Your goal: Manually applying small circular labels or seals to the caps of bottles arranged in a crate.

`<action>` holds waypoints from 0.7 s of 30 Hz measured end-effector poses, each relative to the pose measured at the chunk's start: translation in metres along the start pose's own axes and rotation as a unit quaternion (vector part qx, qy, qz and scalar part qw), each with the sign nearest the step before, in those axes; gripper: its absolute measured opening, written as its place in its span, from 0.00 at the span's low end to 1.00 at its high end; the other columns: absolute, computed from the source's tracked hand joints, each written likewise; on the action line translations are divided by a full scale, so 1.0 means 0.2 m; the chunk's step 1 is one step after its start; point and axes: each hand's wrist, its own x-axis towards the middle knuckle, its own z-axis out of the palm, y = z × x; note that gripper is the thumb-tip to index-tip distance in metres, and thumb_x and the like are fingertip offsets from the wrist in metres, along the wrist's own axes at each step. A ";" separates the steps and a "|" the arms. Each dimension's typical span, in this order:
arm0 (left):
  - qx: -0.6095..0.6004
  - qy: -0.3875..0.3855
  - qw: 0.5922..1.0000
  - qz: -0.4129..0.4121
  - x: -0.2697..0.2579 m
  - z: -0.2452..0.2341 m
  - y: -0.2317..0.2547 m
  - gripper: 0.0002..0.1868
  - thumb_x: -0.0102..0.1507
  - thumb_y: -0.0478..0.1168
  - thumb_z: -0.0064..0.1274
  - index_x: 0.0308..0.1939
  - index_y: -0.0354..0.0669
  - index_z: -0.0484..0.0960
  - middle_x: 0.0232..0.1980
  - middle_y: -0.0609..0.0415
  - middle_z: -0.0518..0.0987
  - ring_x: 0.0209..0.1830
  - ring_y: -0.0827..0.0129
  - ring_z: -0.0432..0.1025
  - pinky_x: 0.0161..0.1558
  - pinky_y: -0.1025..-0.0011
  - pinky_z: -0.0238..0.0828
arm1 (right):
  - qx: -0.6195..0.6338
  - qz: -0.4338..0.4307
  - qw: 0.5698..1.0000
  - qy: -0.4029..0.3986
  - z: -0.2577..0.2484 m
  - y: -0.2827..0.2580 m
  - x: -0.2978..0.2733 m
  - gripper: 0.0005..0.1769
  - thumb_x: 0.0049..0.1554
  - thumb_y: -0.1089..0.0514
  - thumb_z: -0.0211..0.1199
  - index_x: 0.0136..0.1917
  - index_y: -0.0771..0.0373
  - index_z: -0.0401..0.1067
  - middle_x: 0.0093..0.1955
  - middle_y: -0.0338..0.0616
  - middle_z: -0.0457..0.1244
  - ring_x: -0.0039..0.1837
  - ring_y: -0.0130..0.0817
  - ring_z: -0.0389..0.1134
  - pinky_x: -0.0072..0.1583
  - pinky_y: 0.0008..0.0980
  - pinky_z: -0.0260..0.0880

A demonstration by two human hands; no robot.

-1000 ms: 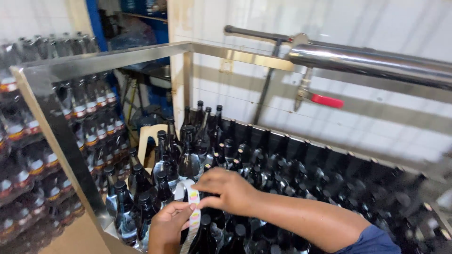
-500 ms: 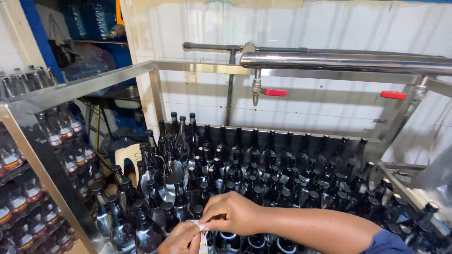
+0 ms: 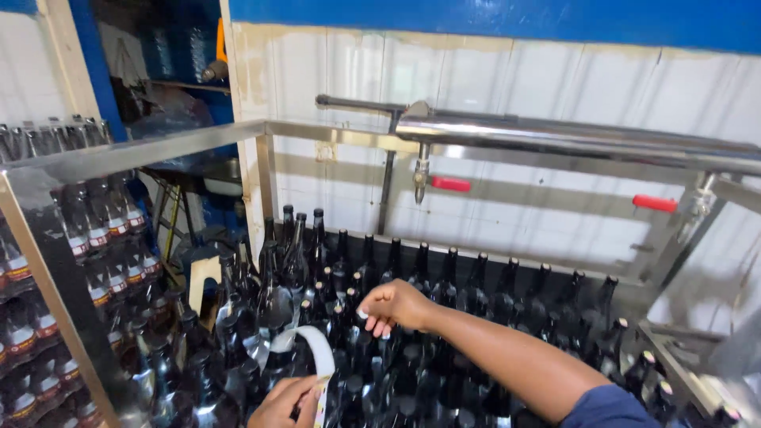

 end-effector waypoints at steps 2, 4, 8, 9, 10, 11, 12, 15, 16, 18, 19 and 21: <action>-0.041 -0.115 0.972 -0.202 0.07 0.05 -0.07 0.16 0.63 0.50 0.70 0.54 0.63 1.03 0.48 0.70 0.90 0.33 0.85 0.78 0.43 0.88 0.76 | -0.011 0.061 0.998 0.010 -0.10 0.21 0.14 0.11 0.70 0.60 0.67 0.58 0.71 0.84 0.47 0.55 0.77 0.45 0.35 0.80 0.48 0.28 0.86; -0.095 -0.098 0.950 -0.279 0.08 -0.01 0.17 0.16 0.64 0.43 0.71 0.56 0.51 1.02 0.47 0.60 0.95 0.39 0.78 0.82 0.48 0.83 0.78 | -0.105 0.067 0.992 0.005 -0.15 0.36 0.26 0.11 0.69 0.56 0.68 0.60 0.62 0.86 0.53 0.47 0.78 0.48 0.29 0.79 0.52 0.28 0.85; -0.212 -0.055 0.907 -0.360 0.09 0.14 0.02 0.19 0.64 0.33 0.75 0.59 0.32 0.98 0.49 0.43 0.99 0.44 0.66 0.87 0.51 0.74 0.79 | -0.351 -0.014 0.935 -0.054 -0.20 0.80 0.47 0.23 0.69 0.58 0.65 0.77 0.45 0.77 0.67 0.44 0.75 0.45 0.29 0.72 0.55 0.33 0.71; -0.209 -0.051 0.908 -0.360 0.11 0.17 -0.14 0.19 0.64 0.33 0.75 0.59 0.32 0.98 0.49 0.43 0.99 0.44 0.66 0.87 0.51 0.74 0.79 | -0.349 -0.018 0.935 -0.057 -0.20 0.86 0.50 0.23 0.69 0.58 0.65 0.77 0.45 0.77 0.67 0.44 0.75 0.45 0.29 0.72 0.55 0.33 0.71; -0.218 -0.101 0.918 -0.316 0.12 0.20 -0.31 0.21 0.65 0.35 0.73 0.63 0.32 0.97 0.41 0.49 0.90 0.38 0.68 0.82 0.48 0.73 0.78 | -0.352 -0.026 0.934 -0.057 -0.21 0.93 0.52 0.26 0.69 0.62 0.60 0.79 0.48 0.74 0.72 0.47 0.70 0.59 0.39 0.72 0.66 0.37 0.70; -0.226 -0.151 0.924 -0.270 0.13 0.22 -0.47 0.24 0.67 0.36 0.72 0.66 0.32 0.96 0.33 0.54 0.82 0.32 0.70 0.77 0.45 0.73 0.77 | -0.355 -0.035 0.932 -0.056 -0.20 0.99 0.54 0.30 0.69 0.67 0.56 0.81 0.50 0.70 0.78 0.50 0.65 0.72 0.49 0.72 0.77 0.41 0.69; -0.225 -0.148 0.923 -0.275 0.10 0.17 -0.27 0.24 0.67 0.36 0.72 0.66 0.32 0.96 0.33 0.54 0.82 0.32 0.70 0.77 0.45 0.73 0.77 | -0.354 -0.034 0.933 -0.061 -0.20 0.97 0.53 0.30 0.69 0.67 0.56 0.81 0.50 0.70 0.78 0.50 0.65 0.72 0.49 0.72 0.77 0.41 0.69; -0.157 -0.034 0.898 -0.410 0.04 0.08 0.17 0.22 0.64 0.38 0.76 0.62 0.38 0.97 0.52 0.45 0.99 0.43 0.63 0.88 0.55 0.73 0.83 | -0.348 -0.015 0.933 -0.087 -0.18 0.93 0.49 0.31 0.70 0.68 0.52 0.83 0.51 0.67 0.82 0.51 0.61 0.75 0.54 0.69 0.75 0.48 0.71; -0.173 -0.018 0.902 -0.395 0.03 0.08 0.19 0.20 0.64 0.36 0.75 0.60 0.35 0.98 0.44 0.44 0.97 0.37 0.64 0.84 0.47 0.73 0.79 | -0.345 -0.010 0.935 -0.087 -0.18 0.91 0.47 0.30 0.71 0.65 0.53 0.84 0.50 0.67 0.82 0.51 0.60 0.55 0.44 0.69 0.62 0.44 0.74; -0.188 0.000 0.906 -0.378 0.03 0.07 0.25 0.18 0.65 0.34 0.74 0.58 0.32 0.99 0.36 0.42 0.95 0.30 0.64 0.79 0.39 0.73 0.75 | -0.342 -0.007 0.935 -0.087 -0.17 0.88 0.44 0.29 0.72 0.63 0.53 0.84 0.48 0.66 0.83 0.52 0.59 0.35 0.34 0.68 0.49 0.41 0.77; -0.176 -0.026 0.902 -0.395 0.04 0.05 0.30 0.19 0.66 0.35 0.73 0.61 0.35 0.98 0.42 0.44 0.97 0.35 0.64 0.83 0.44 0.73 0.77 | -0.337 0.002 0.937 -0.092 -0.17 0.85 0.43 0.30 0.71 0.65 0.53 0.84 0.48 0.66 0.85 0.47 0.58 0.58 0.41 0.67 0.61 0.42 0.76; -0.162 -0.051 0.897 -0.407 0.07 0.06 0.25 0.20 0.67 0.37 0.72 0.63 0.39 0.97 0.48 0.46 0.99 0.40 0.64 0.86 0.48 0.73 0.79 | -0.331 0.007 0.939 -0.094 -0.18 0.99 0.50 0.32 0.70 0.68 0.53 0.84 0.49 0.65 0.86 0.42 0.56 0.81 0.48 0.65 0.74 0.44 0.74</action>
